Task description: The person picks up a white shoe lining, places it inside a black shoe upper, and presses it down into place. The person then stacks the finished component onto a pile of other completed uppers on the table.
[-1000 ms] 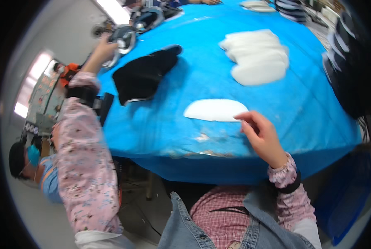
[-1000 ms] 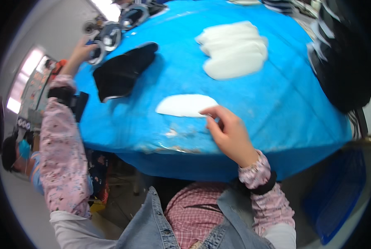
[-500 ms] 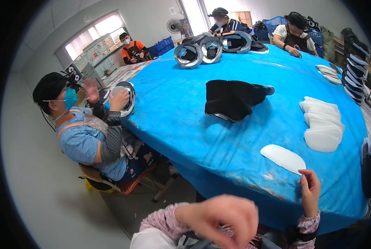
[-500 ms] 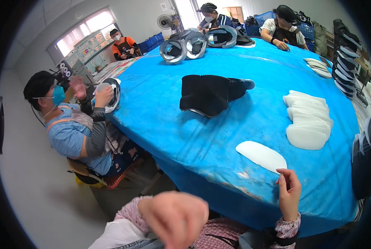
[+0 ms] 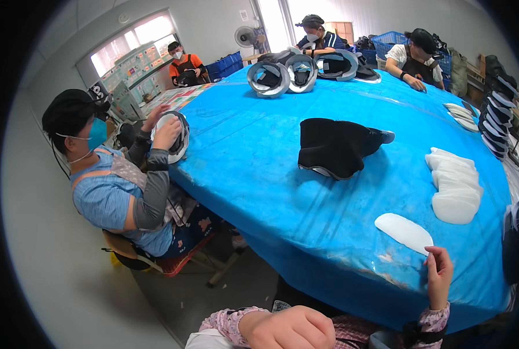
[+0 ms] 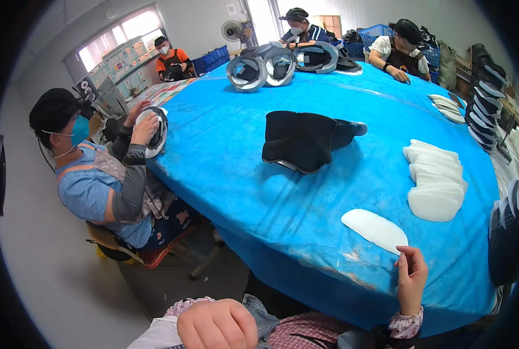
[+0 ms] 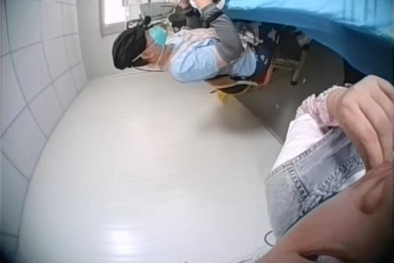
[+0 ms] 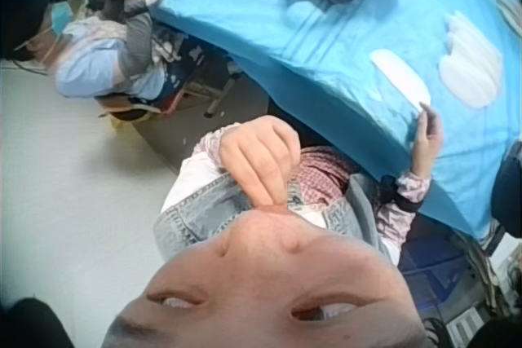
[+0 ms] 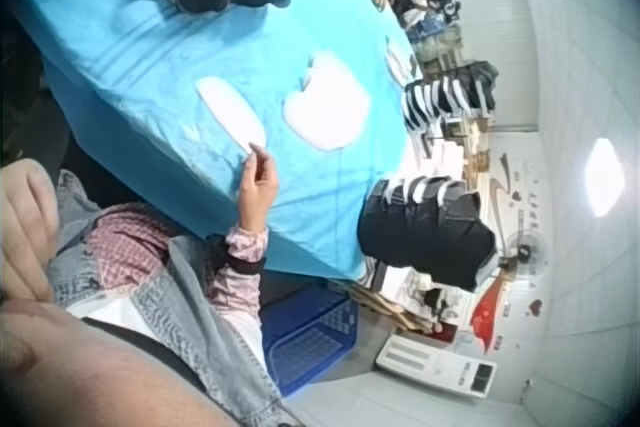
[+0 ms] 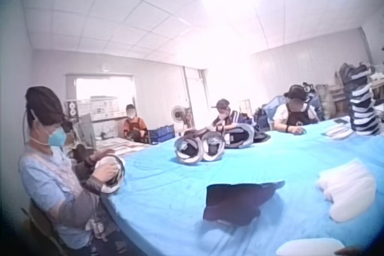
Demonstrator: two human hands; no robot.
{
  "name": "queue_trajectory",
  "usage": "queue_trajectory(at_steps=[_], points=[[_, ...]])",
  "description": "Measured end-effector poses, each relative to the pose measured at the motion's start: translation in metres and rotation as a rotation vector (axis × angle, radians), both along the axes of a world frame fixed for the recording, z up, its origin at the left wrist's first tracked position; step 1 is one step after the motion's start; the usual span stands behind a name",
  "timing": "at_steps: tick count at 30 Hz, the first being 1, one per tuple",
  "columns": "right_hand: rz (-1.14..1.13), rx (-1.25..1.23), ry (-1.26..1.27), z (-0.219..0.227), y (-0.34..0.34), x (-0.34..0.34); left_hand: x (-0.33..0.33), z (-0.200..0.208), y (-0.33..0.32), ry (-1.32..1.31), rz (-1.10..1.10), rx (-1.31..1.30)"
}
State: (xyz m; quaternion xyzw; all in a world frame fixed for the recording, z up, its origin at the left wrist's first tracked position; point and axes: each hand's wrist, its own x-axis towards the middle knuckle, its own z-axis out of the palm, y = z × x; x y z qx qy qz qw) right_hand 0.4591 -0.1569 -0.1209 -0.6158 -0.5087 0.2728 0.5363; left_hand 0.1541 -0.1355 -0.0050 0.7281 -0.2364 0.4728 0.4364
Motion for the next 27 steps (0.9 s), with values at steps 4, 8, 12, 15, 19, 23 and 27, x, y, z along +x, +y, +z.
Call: queue_trajectory(at_steps=[4,8,12,15,19,23,27], points=[[-0.044,0.036,-0.014,-0.002,-0.001,0.0,0.002,0.004,0.004,0.003,-0.047,0.075],[-0.054,0.058,0.008,-0.004,-0.001,0.001,0.01,0.01,0.004,0.018,-0.059,0.137],[-0.049,0.026,-0.021,-0.006,0.0,0.002,0.001,0.013,0.013,0.093,0.118,0.139],[-0.064,0.004,-0.011,-0.004,-0.003,0.006,-0.009,0.026,0.033,0.177,0.196,0.295],[-0.014,0.035,0.018,-0.005,0.006,-0.008,0.009,0.029,0.019,-0.117,0.634,0.053],[-0.035,0.029,0.021,-0.005,-0.002,0.004,0.04,0.06,0.013,0.084,0.475,0.197],[-0.073,0.05,0.011,-0.008,-0.001,0.006,0.047,0.035,0.027,-0.294,0.267,0.173]])
